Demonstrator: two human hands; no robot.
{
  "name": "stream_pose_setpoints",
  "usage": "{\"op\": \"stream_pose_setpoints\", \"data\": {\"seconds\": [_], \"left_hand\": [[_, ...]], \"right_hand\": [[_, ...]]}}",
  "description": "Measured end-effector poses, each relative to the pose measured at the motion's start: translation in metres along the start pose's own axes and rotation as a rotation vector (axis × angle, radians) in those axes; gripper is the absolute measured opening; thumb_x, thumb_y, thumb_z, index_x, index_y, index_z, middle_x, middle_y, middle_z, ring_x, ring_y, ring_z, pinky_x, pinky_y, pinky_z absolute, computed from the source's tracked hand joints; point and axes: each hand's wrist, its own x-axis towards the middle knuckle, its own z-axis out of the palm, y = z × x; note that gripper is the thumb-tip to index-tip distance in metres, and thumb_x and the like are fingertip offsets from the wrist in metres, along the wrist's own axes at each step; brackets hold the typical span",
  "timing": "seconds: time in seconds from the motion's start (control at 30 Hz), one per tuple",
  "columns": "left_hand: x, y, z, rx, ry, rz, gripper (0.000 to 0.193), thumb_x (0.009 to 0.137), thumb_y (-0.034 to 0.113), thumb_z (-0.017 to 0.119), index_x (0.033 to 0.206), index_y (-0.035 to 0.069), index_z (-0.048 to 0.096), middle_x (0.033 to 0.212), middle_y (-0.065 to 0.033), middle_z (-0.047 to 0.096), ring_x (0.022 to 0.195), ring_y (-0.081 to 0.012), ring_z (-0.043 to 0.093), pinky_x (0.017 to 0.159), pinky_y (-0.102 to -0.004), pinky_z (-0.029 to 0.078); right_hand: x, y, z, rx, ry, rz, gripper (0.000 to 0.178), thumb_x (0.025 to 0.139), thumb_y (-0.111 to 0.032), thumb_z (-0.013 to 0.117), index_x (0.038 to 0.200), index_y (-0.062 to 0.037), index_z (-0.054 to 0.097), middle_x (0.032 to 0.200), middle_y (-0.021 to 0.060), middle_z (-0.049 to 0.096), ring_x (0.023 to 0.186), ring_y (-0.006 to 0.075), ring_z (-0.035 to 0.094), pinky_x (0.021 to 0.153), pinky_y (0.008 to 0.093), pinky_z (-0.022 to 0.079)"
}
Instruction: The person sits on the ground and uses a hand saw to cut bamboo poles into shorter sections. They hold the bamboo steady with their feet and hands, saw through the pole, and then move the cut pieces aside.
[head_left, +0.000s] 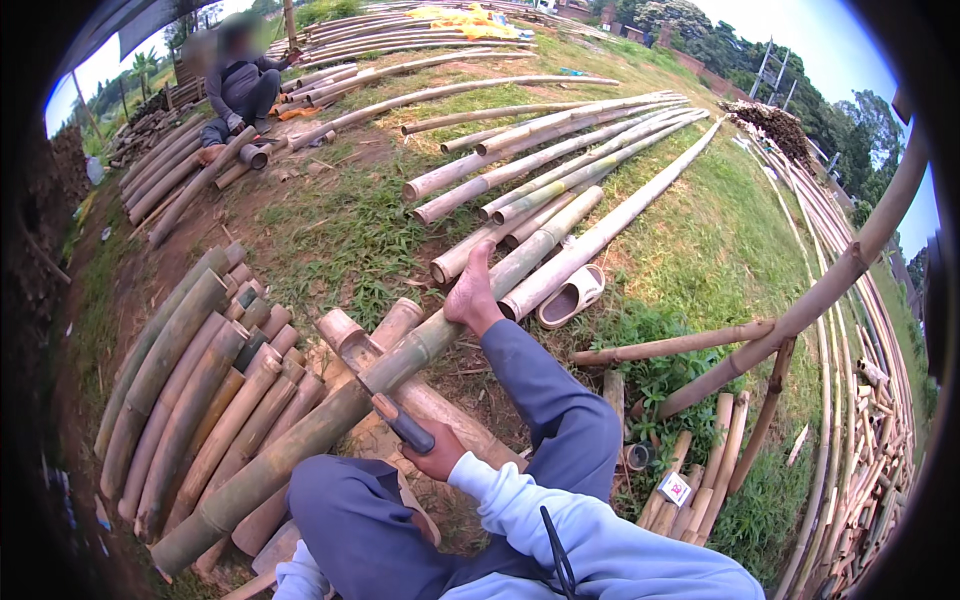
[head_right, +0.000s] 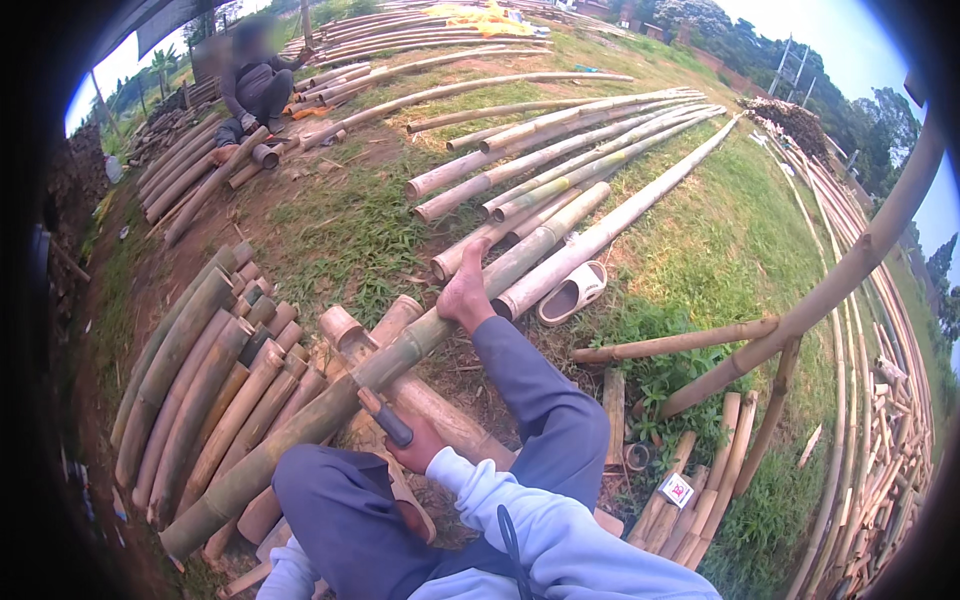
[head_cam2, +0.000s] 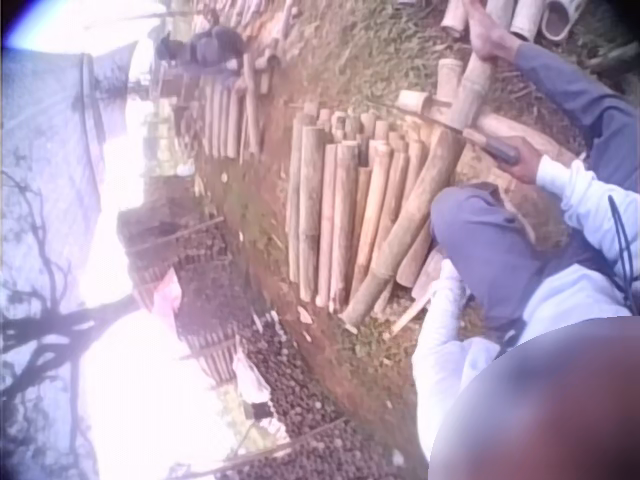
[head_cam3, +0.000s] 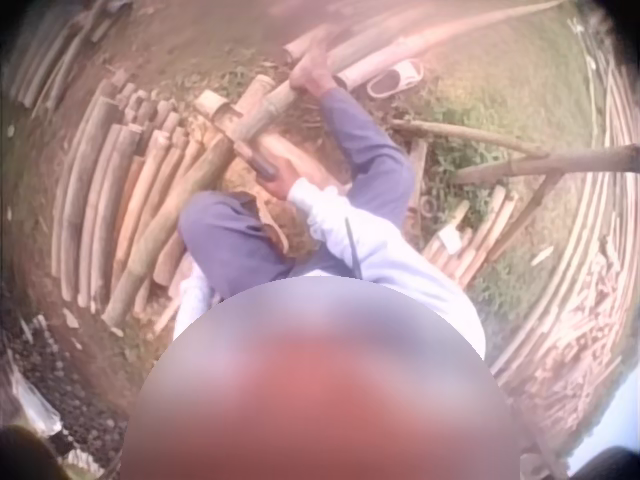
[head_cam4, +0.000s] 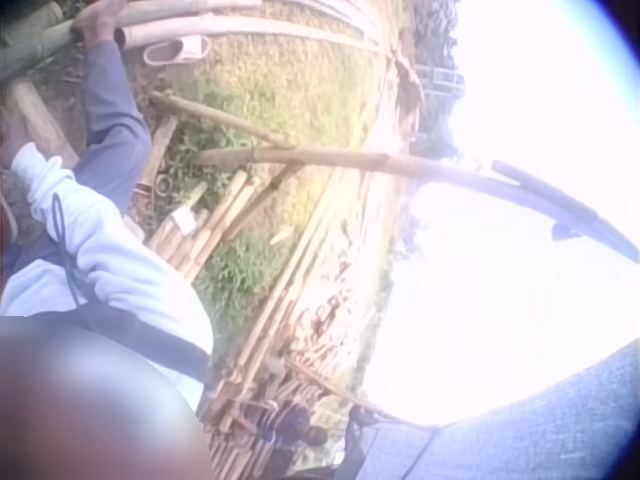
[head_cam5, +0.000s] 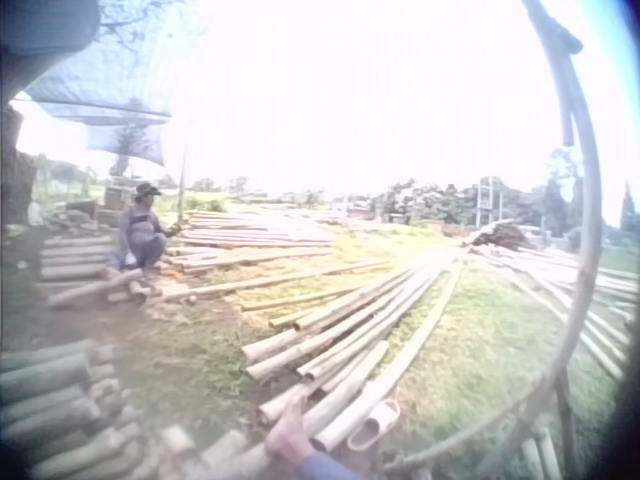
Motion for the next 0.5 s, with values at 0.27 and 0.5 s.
{"op": "stream_pose_setpoints", "data": {"seconds": [0.27,0.5], "left_hand": [[0.091,0.058,-0.153,-0.029,0.703,0.12,0.071,0.07,0.044,0.086,0.125,0.008,0.059,0.115,-0.0124,0.064,0.108,-0.0358,0.063,0.094,-0.0438,0.051],[0.124,0.066,-0.182,0.06,0.276,-0.103,0.105,0.048,0.068,0.091,0.125,0.005,0.055,0.119,-0.0146,0.063,0.113,-0.0327,0.062,0.099,-0.0436,0.047]], "right_hand": [[-0.002,0.011,-0.001,0.028,0.018,0.006,0.032,0.085,-0.012,0.075,0.114,0.0,0.065,0.092,0.0192,0.069,0.083,0.0297,0.068,0.08,0.0387,0.053],[0.002,0.008,0.003,0.009,-0.022,-0.022,0.036,0.086,-0.012,0.073,0.12,-0.0013,0.064,0.092,0.0191,0.069,0.084,0.0291,0.068,0.081,0.0386,0.053]]}}
